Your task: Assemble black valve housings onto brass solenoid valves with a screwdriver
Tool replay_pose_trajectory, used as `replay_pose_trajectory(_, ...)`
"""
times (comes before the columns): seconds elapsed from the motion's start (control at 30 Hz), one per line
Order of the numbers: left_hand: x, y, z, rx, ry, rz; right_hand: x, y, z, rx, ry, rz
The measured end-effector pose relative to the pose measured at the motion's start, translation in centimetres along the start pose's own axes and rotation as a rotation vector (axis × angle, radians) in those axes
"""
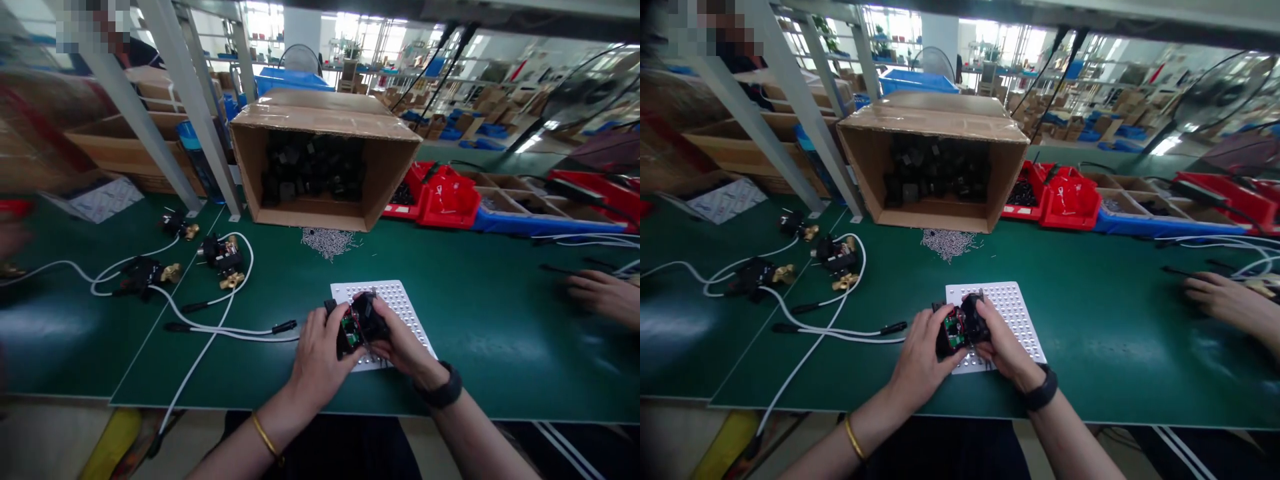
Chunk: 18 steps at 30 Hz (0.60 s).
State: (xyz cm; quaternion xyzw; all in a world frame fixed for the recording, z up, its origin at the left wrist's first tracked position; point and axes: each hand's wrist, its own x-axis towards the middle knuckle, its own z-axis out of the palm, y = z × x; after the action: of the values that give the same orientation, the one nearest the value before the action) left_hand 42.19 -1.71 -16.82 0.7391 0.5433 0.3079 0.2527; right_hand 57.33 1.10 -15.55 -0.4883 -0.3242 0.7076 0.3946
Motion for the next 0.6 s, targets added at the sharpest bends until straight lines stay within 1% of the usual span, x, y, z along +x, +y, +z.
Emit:
replay_pose_trajectory(0.1, 0.2, 0.3, 0.1, 0.062, -0.014, -0.008, -0.1, -0.5, -0.4, -0.183, -0.043, -0.125)
replay_pose_trajectory(0.23, 0.1, 0.5, 0.4, 0.086, 0.012, 0.01, -1.0, -1.3, -0.8, -0.564, -0.113, -0.37)
replay_pose_trajectory(0.33, -0.1, 0.4, 0.8, 0.057, 0.045, 0.003, -1.4, -1.1, -0.7, -0.808, -0.139, -0.482)
replay_pose_trajectory(0.4, -0.2, 0.3, 1.0, -0.01, 0.078, -0.006, -1.5, -0.7, -0.3, -0.916, -0.121, -0.503)
replay_pose_trajectory(0.47, -0.1, 0.1, 1.0, -0.083, 0.103, -0.014, -1.4, -0.2, 0.2, -0.995, -0.069, -0.508)
replay_pose_trajectory(0.53, 0.1, -0.1, 0.8, -0.138, 0.09, -0.014, -1.3, 0.2, 0.8, -1.05, 0.004, -0.503)
replay_pose_trajectory(0.6, 0.1, -0.5, 0.4, -0.205, 0.049, -0.008, -1.3, 0.4, 1.2, -1.03, 0.041, -0.491)
